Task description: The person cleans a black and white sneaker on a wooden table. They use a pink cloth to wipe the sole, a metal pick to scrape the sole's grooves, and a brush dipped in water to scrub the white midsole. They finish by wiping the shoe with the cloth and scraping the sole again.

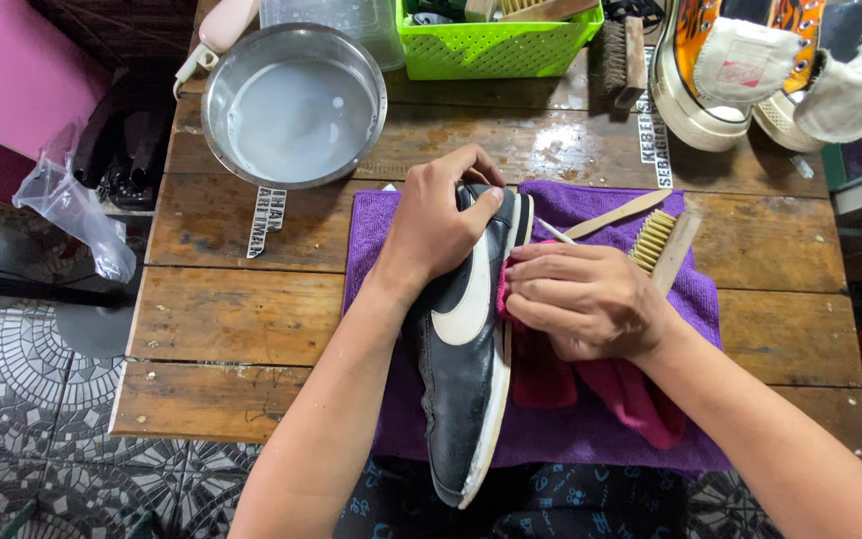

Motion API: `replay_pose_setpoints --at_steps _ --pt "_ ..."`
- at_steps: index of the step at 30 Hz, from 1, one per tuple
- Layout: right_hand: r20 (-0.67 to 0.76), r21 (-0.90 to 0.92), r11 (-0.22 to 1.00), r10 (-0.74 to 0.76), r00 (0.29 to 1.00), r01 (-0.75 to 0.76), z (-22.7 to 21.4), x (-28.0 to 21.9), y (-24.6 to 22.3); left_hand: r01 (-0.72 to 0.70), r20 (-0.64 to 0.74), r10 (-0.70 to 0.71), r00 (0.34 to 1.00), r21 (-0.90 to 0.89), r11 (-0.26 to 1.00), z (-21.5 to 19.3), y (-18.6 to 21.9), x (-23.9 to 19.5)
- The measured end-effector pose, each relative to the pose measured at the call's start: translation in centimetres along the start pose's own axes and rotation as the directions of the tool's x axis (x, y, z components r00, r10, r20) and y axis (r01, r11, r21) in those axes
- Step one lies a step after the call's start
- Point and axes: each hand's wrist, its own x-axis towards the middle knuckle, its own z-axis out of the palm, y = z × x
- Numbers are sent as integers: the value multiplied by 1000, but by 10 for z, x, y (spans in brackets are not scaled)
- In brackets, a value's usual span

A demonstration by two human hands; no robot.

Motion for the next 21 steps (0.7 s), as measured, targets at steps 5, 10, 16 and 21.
replay_pose_setpoints --at_steps 5,10,16,21 --pt "-45 -15 989 144 989 -144 3 7 -15 -6 11 6 1000 -7 1000 0 -2 -1" --pt "-92 114 958 276 957 -265 -2 8 -18 -24 8 24 1000 -2 1000 0 -2 -1" --pt "222 217 880 376 900 -422 -26 22 -14 -34 6 34 999 48 998 -4 16 -1" --pt "347 108 823 494 797 -557 -30 30 -8 -67 12 67 998 37 997 -6 17 -2"
